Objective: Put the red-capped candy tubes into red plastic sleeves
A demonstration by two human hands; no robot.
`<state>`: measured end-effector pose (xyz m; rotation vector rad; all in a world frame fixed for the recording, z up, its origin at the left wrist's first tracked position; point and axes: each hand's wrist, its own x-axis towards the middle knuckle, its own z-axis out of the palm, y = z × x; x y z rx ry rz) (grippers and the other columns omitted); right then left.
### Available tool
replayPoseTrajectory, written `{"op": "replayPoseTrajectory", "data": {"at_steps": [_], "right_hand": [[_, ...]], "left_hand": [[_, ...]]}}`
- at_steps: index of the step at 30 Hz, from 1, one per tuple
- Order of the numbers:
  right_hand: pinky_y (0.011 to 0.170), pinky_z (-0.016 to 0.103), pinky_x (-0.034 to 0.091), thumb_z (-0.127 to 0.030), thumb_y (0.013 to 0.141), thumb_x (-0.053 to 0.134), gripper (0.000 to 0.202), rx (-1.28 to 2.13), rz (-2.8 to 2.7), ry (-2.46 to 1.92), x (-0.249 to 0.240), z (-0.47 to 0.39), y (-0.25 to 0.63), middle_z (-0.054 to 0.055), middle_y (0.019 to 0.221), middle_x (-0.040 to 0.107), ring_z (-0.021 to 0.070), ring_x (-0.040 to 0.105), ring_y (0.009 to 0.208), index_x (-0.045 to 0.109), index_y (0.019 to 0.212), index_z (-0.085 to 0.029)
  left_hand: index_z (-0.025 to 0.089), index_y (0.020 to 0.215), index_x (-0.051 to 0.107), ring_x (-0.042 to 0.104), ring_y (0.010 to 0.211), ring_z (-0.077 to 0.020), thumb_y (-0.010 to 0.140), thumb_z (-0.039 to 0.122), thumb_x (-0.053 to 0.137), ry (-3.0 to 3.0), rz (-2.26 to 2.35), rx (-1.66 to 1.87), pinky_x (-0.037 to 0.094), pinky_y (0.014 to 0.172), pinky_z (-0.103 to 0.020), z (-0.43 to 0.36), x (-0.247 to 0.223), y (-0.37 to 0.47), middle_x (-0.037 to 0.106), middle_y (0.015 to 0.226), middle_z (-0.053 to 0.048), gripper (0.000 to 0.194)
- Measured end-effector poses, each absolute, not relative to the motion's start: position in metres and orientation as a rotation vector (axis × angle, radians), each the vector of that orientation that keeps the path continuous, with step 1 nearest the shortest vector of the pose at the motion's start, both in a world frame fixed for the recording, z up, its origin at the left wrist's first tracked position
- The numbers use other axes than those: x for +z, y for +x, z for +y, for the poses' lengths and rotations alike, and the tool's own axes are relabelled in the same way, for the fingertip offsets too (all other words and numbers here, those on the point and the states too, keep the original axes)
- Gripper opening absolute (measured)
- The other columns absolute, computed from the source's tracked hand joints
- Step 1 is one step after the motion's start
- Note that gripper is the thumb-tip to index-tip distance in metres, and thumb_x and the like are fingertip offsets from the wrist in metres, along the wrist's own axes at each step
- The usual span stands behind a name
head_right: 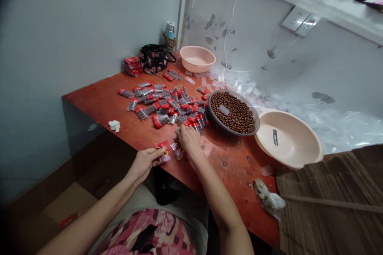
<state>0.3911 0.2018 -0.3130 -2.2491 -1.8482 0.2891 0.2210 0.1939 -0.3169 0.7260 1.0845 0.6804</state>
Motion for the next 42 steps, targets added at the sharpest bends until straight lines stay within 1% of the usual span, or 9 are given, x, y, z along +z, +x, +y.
{"op": "replayPoseTrajectory", "data": {"at_steps": [4, 7, 10, 12, 15, 19, 27, 38, 42], "right_hand": [[0.069, 0.032, 0.04, -0.019, 0.081, 0.045, 0.017, 0.274, -1.975, -2.267, -0.314, 0.226, 0.392, 0.012, 0.081, 0.066, 0.0244, 0.054, 0.089, 0.055, 0.093, -0.017], [0.067, 0.033, 0.04, -0.018, 0.079, 0.046, 0.025, 0.228, -1.925, -2.247, -0.309, 0.22, 0.396, 0.011, 0.082, 0.065, 0.025, 0.055, 0.087, 0.054, 0.103, -0.018], [0.068, 0.033, 0.042, -0.023, 0.076, 0.052, 0.04, 0.295, -1.553, -2.004, -0.299, 0.189, 0.395, 0.006, 0.087, 0.063, 0.021, 0.056, 0.078, 0.047, 0.116, -0.023], [0.066, 0.03, 0.044, -0.024, 0.075, 0.054, 0.046, 0.533, -1.216, -1.72, -0.296, 0.16, 0.388, 0.002, 0.085, 0.062, 0.0168, 0.057, 0.072, 0.043, 0.12, -0.025], [0.06, 0.029, 0.047, -0.026, 0.074, 0.057, 0.034, 0.8, -0.812, -1.462, -0.3, 0.12, 0.366, 0.003, 0.088, 0.058, 0.0159, 0.056, 0.07, 0.051, 0.107, -0.021], [0.067, 0.03, 0.047, -0.025, 0.073, 0.061, 0.017, 0.747, -0.61, -1.419, -0.313, 0.1, 0.336, 0.001, 0.082, 0.054, 0.0149, 0.054, 0.072, 0.054, 0.086, -0.018], [0.066, 0.026, 0.043, -0.028, 0.072, 0.062, 0.018, 0.605, -0.582, -1.49, -0.326, 0.11, 0.325, 0.001, 0.08, 0.053, 0.0134, 0.052, 0.072, 0.052, 0.083, -0.017], [0.064, 0.026, 0.044, -0.028, 0.071, 0.063, 0.019, 0.577, -0.456, -1.483, -0.328, 0.109, 0.331, 0.0, 0.077, 0.053, 0.0129, 0.052, 0.067, 0.051, 0.081, -0.017], [0.063, 0.025, 0.043, -0.027, 0.07, 0.063, 0.018, 0.587, -0.468, -1.468, -0.327, 0.11, 0.33, 0.0, 0.078, 0.052, 0.0123, 0.051, 0.067, 0.052, 0.08, -0.016]], "left_hand": [[0.008, 0.059, 0.062, 0.058, 0.051, -0.0116, 0.056, 0.024, 0.073, 0.496, 1.091, 0.731, 0.049, 0.048, -0.021, 0.198, -0.318, 0.212, 0.063, 0.059, -0.005, 0.019], [0.009, 0.068, 0.063, 0.06, 0.053, -0.0129, 0.065, 0.017, 0.067, 0.306, 1.075, 0.81, 0.053, 0.05, -0.024, 0.202, -0.315, 0.206, 0.064, 0.062, -0.006, 0.009], [0.01, 0.072, 0.062, 0.061, 0.054, -0.014, 0.071, 0.011, 0.061, 0.147, 1.052, 0.91, 0.055, 0.051, -0.027, 0.205, -0.314, 0.206, 0.064, 0.062, -0.005, 0.002], [0.011, 0.075, 0.062, 0.062, 0.056, -0.0146, 0.072, 0.01, 0.059, 0.062, 1.038, 0.96, 0.055, 0.052, -0.029, 0.207, -0.314, 0.209, 0.064, 0.064, -0.004, 0.005], [0.013, 0.079, 0.061, 0.063, 0.059, -0.0147, 0.073, 0.01, 0.058, -0.022, 1.013, 1.0, 0.056, 0.056, -0.031, 0.207, -0.316, 0.217, 0.065, 0.068, -0.003, 0.008], [0.015, 0.08, 0.061, 0.064, 0.063, -0.0155, 0.072, 0.012, 0.061, -0.04, 0.983, 0.996, 0.056, 0.061, -0.033, 0.204, -0.316, 0.23, 0.065, 0.068, -0.002, 0.008], [0.013, 0.075, 0.06, 0.063, 0.06, -0.013, 0.075, 0.008, 0.055, -0.038, 0.827, 1.002, 0.054, 0.061, -0.027, 0.192, -0.315, 0.251, 0.066, 0.068, -0.004, 0.008], [0.013, 0.078, 0.059, 0.064, 0.064, -0.0152, 0.074, 0.012, 0.058, 0.024, 0.823, 0.978, 0.054, 0.066, -0.031, 0.188, -0.316, 0.259, 0.067, 0.072, -0.006, 0.004], [0.012, 0.077, 0.059, 0.063, 0.061, -0.0145, 0.074, 0.012, 0.058, 0.026, 0.807, 0.979, 0.053, 0.061, -0.027, 0.187, -0.311, 0.263, 0.066, 0.07, -0.005, 0.003]]}}
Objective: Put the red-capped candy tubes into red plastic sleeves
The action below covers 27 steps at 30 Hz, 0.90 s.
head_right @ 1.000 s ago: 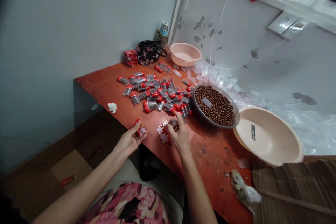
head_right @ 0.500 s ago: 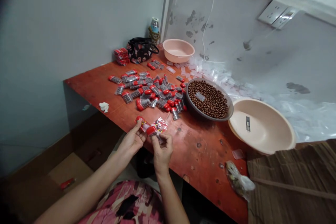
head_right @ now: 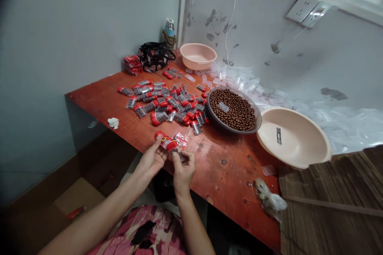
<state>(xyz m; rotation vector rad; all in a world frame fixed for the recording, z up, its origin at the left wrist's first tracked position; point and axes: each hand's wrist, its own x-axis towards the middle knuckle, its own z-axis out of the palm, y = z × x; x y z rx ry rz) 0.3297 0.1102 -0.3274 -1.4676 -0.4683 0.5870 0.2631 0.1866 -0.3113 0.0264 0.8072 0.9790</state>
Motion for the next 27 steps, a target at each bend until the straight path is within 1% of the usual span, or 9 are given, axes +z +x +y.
{"op": "replayPoseTrajectory", "data": {"at_steps": [2, 6, 10, 15, 17, 21, 25, 27], "right_hand": [[0.064, 0.025, 0.043, -0.027, 0.07, 0.063, 0.018, 0.582, -0.463, -1.467, -0.3278, 0.1104, 0.3289, 0.0, 0.079, 0.052, 0.0124, 0.051, 0.068, 0.052, 0.08, -0.016], [0.064, 0.026, 0.044, -0.028, 0.071, 0.062, 0.019, 0.579, -0.446, -1.475, -0.3285, 0.111, 0.3292, 0.001, 0.078, 0.052, 0.0128, 0.051, 0.069, 0.052, 0.08, -0.016], [0.063, 0.025, 0.043, -0.029, 0.071, 0.062, 0.019, 0.586, -0.466, -1.467, -0.3289, 0.1127, 0.3299, 0.0, 0.076, 0.052, 0.0125, 0.05, 0.068, 0.051, 0.079, -0.016], [0.062, 0.025, 0.044, -0.029, 0.071, 0.062, 0.018, 0.601, -0.442, -1.443, -0.3295, 0.1148, 0.3307, 0.0, 0.074, 0.051, 0.0125, 0.05, 0.067, 0.05, 0.078, -0.017], [0.063, 0.025, 0.043, -0.029, 0.07, 0.062, 0.019, 0.589, -0.45, -1.434, -0.3295, 0.1149, 0.3303, 0.0, 0.075, 0.051, 0.0126, 0.05, 0.068, 0.05, 0.077, -0.017], [0.063, 0.024, 0.043, -0.028, 0.07, 0.063, 0.018, 0.615, -0.443, -1.422, -0.3302, 0.1149, 0.3289, 0.0, 0.076, 0.051, 0.0121, 0.05, 0.068, 0.05, 0.077, -0.017], [0.063, 0.024, 0.042, -0.025, 0.07, 0.064, 0.017, 0.6, -0.465, -1.409, -0.3304, 0.1148, 0.3304, -0.001, 0.077, 0.051, 0.0116, 0.051, 0.068, 0.051, 0.076, -0.017], [0.062, 0.024, 0.043, -0.025, 0.071, 0.063, 0.016, 0.652, -0.482, -1.384, -0.3304, 0.1148, 0.332, -0.001, 0.074, 0.051, 0.0115, 0.051, 0.067, 0.051, 0.076, -0.017]], "left_hand": [[0.012, 0.076, 0.059, 0.063, 0.06, -0.0139, 0.075, 0.013, 0.057, 0.027, 0.792, 0.978, 0.053, 0.058, -0.025, 0.1856, -0.3094, 0.2654, 0.066, 0.069, -0.005, 0.002], [0.013, 0.074, 0.059, 0.062, 0.061, -0.0134, 0.074, 0.014, 0.059, 0.035, 0.796, 0.954, 0.052, 0.058, -0.024, 0.1836, -0.31, 0.269, 0.066, 0.069, -0.004, 0.002], [0.012, 0.074, 0.059, 0.061, 0.059, -0.0125, 0.07, 0.017, 0.064, 0.127, 0.8, 0.957, 0.05, 0.056, -0.023, 0.1817, -0.3118, 0.2701, 0.065, 0.069, -0.004, 0.008], [0.012, 0.075, 0.059, 0.061, 0.062, -0.0127, 0.068, 0.023, 0.066, 0.339, 0.768, 0.956, 0.049, 0.059, -0.024, 0.1809, -0.3094, 0.2677, 0.066, 0.072, -0.004, 0.015], [0.012, 0.076, 0.059, 0.061, 0.061, -0.0117, 0.066, 0.022, 0.067, 0.392, 0.761, 0.932, 0.048, 0.06, -0.023, 0.1803, -0.3087, 0.2677, 0.066, 0.072, -0.003, 0.016], [0.011, 0.074, 0.06, 0.059, 0.06, -0.0104, 0.063, 0.017, 0.069, 0.421, 0.787, 0.857, 0.047, 0.06, -0.021, 0.1781, -0.3096, 0.2696, 0.065, 0.069, -0.003, 0.015], [0.009, 0.069, 0.062, 0.058, 0.056, -0.0106, 0.066, 0.02, 0.067, 0.539, 0.816, 0.817, 0.047, 0.057, -0.022, 0.1791, -0.3093, 0.2672, 0.064, 0.064, -0.003, 0.012], [0.009, 0.067, 0.063, 0.057, 0.053, -0.0107, 0.067, 0.022, 0.066, 0.613, 0.802, 0.784, 0.046, 0.054, -0.022, 0.1813, -0.308, 0.2641, 0.063, 0.061, -0.004, 0.014]]}}
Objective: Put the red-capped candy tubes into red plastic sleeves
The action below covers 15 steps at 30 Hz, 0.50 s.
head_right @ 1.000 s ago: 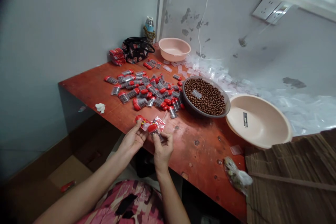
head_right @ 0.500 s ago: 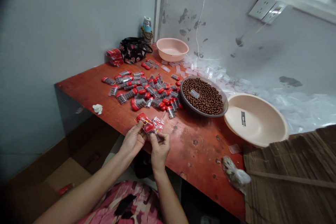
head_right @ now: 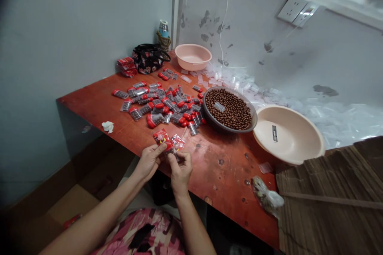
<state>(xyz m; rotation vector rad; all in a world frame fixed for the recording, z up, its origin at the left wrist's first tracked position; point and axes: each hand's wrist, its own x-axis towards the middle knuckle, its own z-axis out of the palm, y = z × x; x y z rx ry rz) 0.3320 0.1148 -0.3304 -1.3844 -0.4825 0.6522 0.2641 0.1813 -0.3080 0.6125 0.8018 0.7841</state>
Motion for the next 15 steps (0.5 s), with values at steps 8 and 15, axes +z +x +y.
{"op": "replayPoseTrajectory", "data": {"at_steps": [8, 15], "right_hand": [[0.065, 0.026, 0.043, -0.026, 0.071, 0.063, 0.016, 0.587, -0.529, -1.446, -0.342, 0.112, 0.33, -0.001, 0.074, 0.052, 0.013, 0.051, 0.069, 0.05, 0.075, -0.017], [0.059, 0.025, 0.044, -0.025, 0.069, 0.065, 0.018, 0.716, -0.383, -1.343, -0.343, 0.112, 0.332, -0.003, 0.068, 0.052, 0.0108, 0.052, 0.061, 0.05, 0.072, -0.017]], "left_hand": [[0.01, 0.069, 0.063, 0.057, 0.056, -0.0092, 0.062, 0.016, 0.07, 0.543, 0.839, 0.768, 0.046, 0.056, -0.019, 0.181, -0.311, 0.264, 0.064, 0.063, -0.002, 0.011], [0.009, 0.068, 0.063, 0.057, 0.055, -0.0104, 0.063, 0.021, 0.069, 0.514, 0.831, 0.704, 0.046, 0.057, -0.022, 0.176, -0.316, 0.265, 0.064, 0.063, -0.004, 0.014]]}}
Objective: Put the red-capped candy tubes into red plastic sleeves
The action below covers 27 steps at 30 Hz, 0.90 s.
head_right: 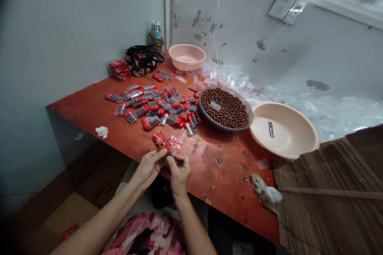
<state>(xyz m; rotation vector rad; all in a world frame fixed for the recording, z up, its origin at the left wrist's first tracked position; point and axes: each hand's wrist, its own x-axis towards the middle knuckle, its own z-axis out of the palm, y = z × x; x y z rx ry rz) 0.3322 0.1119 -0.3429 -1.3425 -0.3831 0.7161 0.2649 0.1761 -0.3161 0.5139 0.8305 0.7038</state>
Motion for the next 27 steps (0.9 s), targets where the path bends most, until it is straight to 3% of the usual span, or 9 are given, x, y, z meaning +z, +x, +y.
{"op": "replayPoseTrajectory", "data": {"at_steps": [4, 10, 20, 27], "right_hand": [[0.055, 0.027, 0.047, -0.028, 0.072, 0.062, 0.018, 0.921, -0.209, -1.188, -0.34, 0.111, 0.33, -0.003, 0.064, 0.055, 0.0111, 0.054, 0.054, 0.047, 0.075, -0.017], [0.063, 0.025, 0.043, -0.025, 0.069, 0.065, 0.015, 0.599, -0.479, -1.395, -0.338, 0.107, 0.328, -0.001, 0.071, 0.051, 0.0118, 0.05, 0.066, 0.053, 0.07, -0.016], [0.06, 0.026, 0.046, -0.028, 0.07, 0.064, 0.018, 0.836, -0.258, -1.28, -0.338, 0.105, 0.331, -0.001, 0.069, 0.056, 0.0123, 0.054, 0.062, 0.051, 0.073, -0.016], [0.064, 0.025, 0.043, -0.024, 0.068, 0.066, 0.015, 0.653, -0.436, -1.385, -0.338, 0.105, 0.328, -0.002, 0.069, 0.053, 0.0118, 0.052, 0.066, 0.053, 0.07, -0.017]], "left_hand": [[0.008, 0.066, 0.064, 0.055, 0.049, -0.0113, 0.062, 0.023, 0.069, 0.7, 0.859, 0.637, 0.045, 0.052, -0.024, 0.177, -0.312, 0.259, 0.063, 0.059, -0.003, 0.017], [0.01, 0.065, 0.063, 0.056, 0.055, -0.01, 0.062, 0.021, 0.07, 0.532, 0.877, 0.747, 0.045, 0.057, -0.022, 0.172, -0.312, 0.265, 0.064, 0.062, -0.002, 0.013], [0.009, 0.066, 0.062, 0.057, 0.057, -0.011, 0.067, 0.022, 0.066, 0.553, 0.802, 0.669, 0.048, 0.06, -0.025, 0.167, -0.31, 0.259, 0.063, 0.064, -0.004, 0.014], [0.011, 0.065, 0.061, 0.055, 0.053, -0.0089, 0.062, 0.02, 0.071, 0.471, 0.888, 0.804, 0.047, 0.055, -0.022, 0.168, -0.317, 0.265, 0.062, 0.06, 0.0, 0.013]]}}
